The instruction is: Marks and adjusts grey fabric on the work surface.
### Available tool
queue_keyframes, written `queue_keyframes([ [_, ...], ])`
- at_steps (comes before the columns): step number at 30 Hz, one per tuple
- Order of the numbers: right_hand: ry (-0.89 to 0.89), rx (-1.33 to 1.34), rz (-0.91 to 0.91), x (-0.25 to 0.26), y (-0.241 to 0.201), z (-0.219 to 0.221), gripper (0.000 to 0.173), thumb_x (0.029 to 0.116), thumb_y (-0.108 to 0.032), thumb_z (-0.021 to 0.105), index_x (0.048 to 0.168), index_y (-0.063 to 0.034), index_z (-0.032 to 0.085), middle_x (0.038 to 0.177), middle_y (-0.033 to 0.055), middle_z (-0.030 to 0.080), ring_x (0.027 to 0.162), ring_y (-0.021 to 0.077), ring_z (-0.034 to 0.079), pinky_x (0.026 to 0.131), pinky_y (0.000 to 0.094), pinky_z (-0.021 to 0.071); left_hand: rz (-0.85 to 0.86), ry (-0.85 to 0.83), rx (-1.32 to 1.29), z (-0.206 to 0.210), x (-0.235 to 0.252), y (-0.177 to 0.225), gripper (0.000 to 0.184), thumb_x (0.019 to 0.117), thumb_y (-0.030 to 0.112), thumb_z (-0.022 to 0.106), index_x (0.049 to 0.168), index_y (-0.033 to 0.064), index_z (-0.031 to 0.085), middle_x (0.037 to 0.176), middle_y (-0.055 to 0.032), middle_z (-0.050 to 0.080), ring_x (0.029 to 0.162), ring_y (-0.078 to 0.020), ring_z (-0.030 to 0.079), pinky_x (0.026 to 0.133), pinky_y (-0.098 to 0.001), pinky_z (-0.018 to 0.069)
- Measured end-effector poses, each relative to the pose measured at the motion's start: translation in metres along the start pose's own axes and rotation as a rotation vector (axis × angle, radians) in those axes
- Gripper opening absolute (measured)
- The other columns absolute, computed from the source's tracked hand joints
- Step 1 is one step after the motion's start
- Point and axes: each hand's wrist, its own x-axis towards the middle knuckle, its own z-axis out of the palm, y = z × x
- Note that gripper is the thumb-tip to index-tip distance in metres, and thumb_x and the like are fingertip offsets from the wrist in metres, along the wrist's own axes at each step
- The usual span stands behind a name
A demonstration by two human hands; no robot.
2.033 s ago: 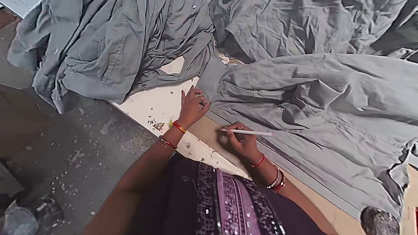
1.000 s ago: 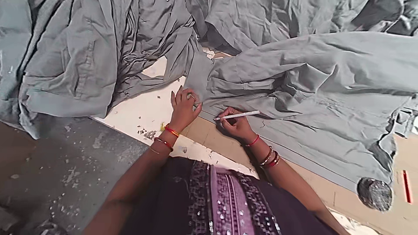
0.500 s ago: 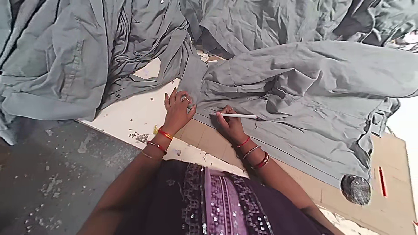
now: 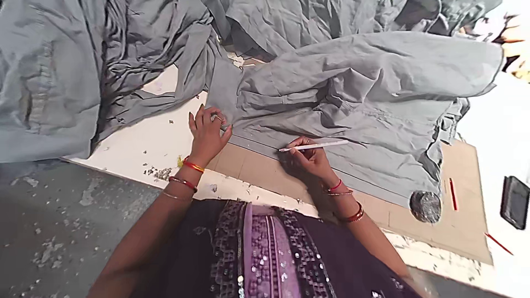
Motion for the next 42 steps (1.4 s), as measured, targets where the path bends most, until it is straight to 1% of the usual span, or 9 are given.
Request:
queue_keyframes([
  [7,0.039,-0.134,-0.112,-0.014,0.028,0.011,0.002,0.0888,-0.004,0.061,0.091,-0.0035,0.060,0.073,-0.0095,0.061,0.062,-0.0096,0.050,0.057,0.0104,0.0422,-0.014,-0.033,0.016,-0.003,0.002,0.001,0.035,0.0974,0.029,0.061,0.108,-0.0040,0.067,0.150,-0.0271,0.046,0.149,-0.0533,0.024,0.115,-0.0763,0.0086],
  [11,0.076,-0.562,-0.223,-0.012,0.023,0.017,0.020,0.0928,-0.013,0.060,0.081,0.0033,0.061,0.067,0.0097,0.059,0.061,0.0118,0.057,0.061,0.0249,0.0478,-0.003,-0.021,0.015,-0.003,0.002,0.001,0.035,0.0965,0.028,0.062,0.107,-0.0052,0.066,0.148,-0.0282,0.047,0.148,-0.0544,0.026,0.114,-0.0773,0.0099],
  [13,0.200,-0.566,-0.226,-0.007,0.028,0.022,0.026,0.0928,-0.013,0.059,0.071,0.0003,0.054,0.060,0.0063,0.051,0.055,0.0108,0.050,0.055,0.0252,0.0411,0.002,-0.015,0.022,-0.003,0.002,0.001,0.036,0.0959,0.028,0.061,0.106,-0.0057,0.066,0.147,-0.0289,0.047,0.147,-0.0547,0.027,0.114,-0.0772,0.0104],
  [16,0.332,-0.296,-0.102,0.002,0.031,0.019,0.019,0.0947,-0.009,0.058,0.077,-0.0056,0.052,0.064,-0.0065,0.052,0.057,-0.0052,0.047,0.056,0.0132,0.0401,0.003,-0.006,0.013,-0.004,0.003,0.002,0.035,0.0958,0.027,0.062,0.105,-0.0068,0.066,0.147,-0.0299,0.047,0.147,-0.0556,0.026,0.114,-0.0775,0.0099],
  [23,0.363,-0.616,-0.114,0.008,0.030,0.032,0.025,0.0925,-0.012,0.062,0.073,0.0011,0.054,0.060,0.0052,0.047,0.053,0.0125,0.047,0.054,0.0277,0.0399,0.006,-0.012,0.015,-0.004,0.003,0.002,0.035,0.0954,0.027,0.062,0.107,-0.0065,0.066,0.148,-0.0305,0.046,0.147,-0.0562,0.026,0.113,-0.0784,0.0106],
  [27,0.625,0.128,0.133,-0.002,0.004,0.011,0.023,0.1055,-0.008,0.048,0.083,-0.0117,0.050,0.057,-0.0088,0.055,0.044,-0.0018,0.047,0.043,0.0149,0.0411,-0.002,-0.014,0.018,-0.005,0.004,0.001,0.035,0.0953,0.027,0.062,0.107,-0.0053,0.065,0.147,-0.0305,0.047,0.147,-0.0565,0.026,0.113,-0.0781,0.0103],
  [30,0.504,0.157,0.034,-0.048,-0.001,-0.030,0.014,0.0994,-0.003,0.052,0.095,-0.0156,0.057,0.074,-0.0110,0.069,0.055,-0.0039,0.057,0.052,0.0137,0.0474,0.006,-0.016,0.001,-0.004,0.002,0.001,0.037,0.0954,0.028,0.061,0.110,-0.0066,0.065,0.148,-0.0319,0.045,0.147,-0.0586,0.024,0.112,-0.0791,0.0093],
  [34,0.278,-0.069,-0.007,-0.088,0.011,-0.043,0.013,0.0909,-0.002,0.060,0.102,-0.0074,0.057,0.091,-0.0108,0.068,0.070,-0.0075,0.059,0.062,0.0131,0.0494,0.037,-0.007,0.010,-0.002,0.002,-0.001,0.044,0.0959,0.033,0.056,0.109,-0.0084,0.064,0.148,-0.0334,0.045,0.146,-0.0598,0.024,0.111,-0.0796,0.0092],
  [42,0.324,-0.469,-0.040,-0.083,0.022,-0.030,0.015,0.0906,-0.011,0.060,0.087,0.0041,0.063,0.072,0.0025,0.060,0.064,-0.0022,0.051,0.062,0.0142,0.0430,0.041,-0.023,0.052,-0.002,0.003,-0.005,0.055,0.0959,0.041,0.049,0.112,-0.0092,0.064,0.148,-0.0354,0.044,0.143,-0.0629,0.026,0.111,-0.0798,0.0119],
])
